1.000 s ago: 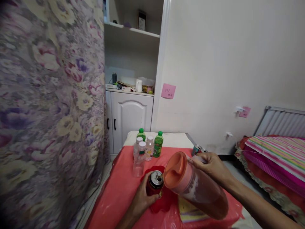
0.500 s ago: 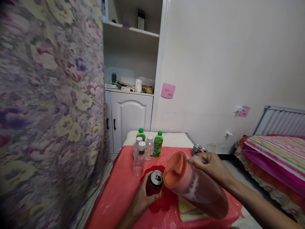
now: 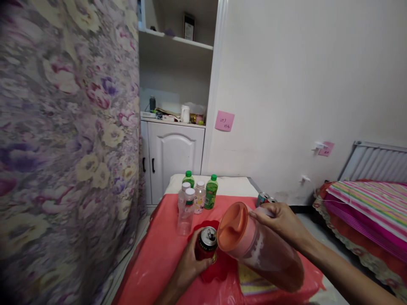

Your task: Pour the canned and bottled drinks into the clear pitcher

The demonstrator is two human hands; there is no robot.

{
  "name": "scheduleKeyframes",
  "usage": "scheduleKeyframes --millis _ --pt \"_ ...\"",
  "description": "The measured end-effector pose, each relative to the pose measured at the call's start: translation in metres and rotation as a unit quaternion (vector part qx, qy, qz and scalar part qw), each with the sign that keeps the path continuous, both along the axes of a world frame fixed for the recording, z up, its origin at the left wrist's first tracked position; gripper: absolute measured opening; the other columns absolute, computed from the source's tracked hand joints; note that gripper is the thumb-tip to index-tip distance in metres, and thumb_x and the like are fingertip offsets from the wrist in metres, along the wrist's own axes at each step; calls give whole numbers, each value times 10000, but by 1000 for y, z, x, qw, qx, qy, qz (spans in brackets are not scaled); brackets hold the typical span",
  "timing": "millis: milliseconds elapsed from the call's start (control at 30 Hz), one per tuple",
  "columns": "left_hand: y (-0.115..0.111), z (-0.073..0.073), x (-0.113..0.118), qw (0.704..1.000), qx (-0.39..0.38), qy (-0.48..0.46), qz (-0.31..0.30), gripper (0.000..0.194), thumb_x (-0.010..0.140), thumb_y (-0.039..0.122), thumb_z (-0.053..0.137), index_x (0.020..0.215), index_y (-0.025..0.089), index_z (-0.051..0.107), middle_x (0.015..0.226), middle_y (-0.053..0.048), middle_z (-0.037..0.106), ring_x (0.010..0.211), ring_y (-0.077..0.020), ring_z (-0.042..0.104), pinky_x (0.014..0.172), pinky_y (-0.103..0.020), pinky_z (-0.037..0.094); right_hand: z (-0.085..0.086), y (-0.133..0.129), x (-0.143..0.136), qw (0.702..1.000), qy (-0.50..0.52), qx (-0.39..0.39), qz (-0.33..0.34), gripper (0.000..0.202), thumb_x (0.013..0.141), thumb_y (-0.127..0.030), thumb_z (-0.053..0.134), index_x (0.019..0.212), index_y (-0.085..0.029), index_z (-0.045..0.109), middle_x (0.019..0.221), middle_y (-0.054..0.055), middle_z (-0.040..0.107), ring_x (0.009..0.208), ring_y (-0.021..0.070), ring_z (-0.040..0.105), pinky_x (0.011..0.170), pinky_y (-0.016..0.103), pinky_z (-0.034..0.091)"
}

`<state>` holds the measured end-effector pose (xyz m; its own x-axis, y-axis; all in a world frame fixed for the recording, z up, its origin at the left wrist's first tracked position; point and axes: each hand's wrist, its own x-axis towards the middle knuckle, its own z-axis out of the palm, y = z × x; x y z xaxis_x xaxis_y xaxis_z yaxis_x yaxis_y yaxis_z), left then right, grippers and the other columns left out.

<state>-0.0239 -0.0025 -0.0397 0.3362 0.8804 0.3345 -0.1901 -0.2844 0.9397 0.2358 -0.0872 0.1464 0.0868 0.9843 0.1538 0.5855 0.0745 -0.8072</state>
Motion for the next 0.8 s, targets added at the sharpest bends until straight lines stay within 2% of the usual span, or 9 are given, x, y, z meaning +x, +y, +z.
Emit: scheduleKeyframes --millis 500,800 --pt "0 -1 -2 1000 5 9 7 737 611 194 875 1294 225 600 1308 -103 685 1261 -351 603 1118 -464 434 2 -2 -2 1000 -25 -1 0 589 835 -732 592 609 -222 402 572 -64 309 534 100 274 515 272 192" --pt "-1 4 -1 1000 16 14 0 716 629 197 865 1286 208 582 1301 -113 677 1250 -333 607 1103 -449 442 1 -2 -1 999 -33 3 -8 564 840 -709 604 627 -206 467 576 -64 317 533 100 281 514 273 196"
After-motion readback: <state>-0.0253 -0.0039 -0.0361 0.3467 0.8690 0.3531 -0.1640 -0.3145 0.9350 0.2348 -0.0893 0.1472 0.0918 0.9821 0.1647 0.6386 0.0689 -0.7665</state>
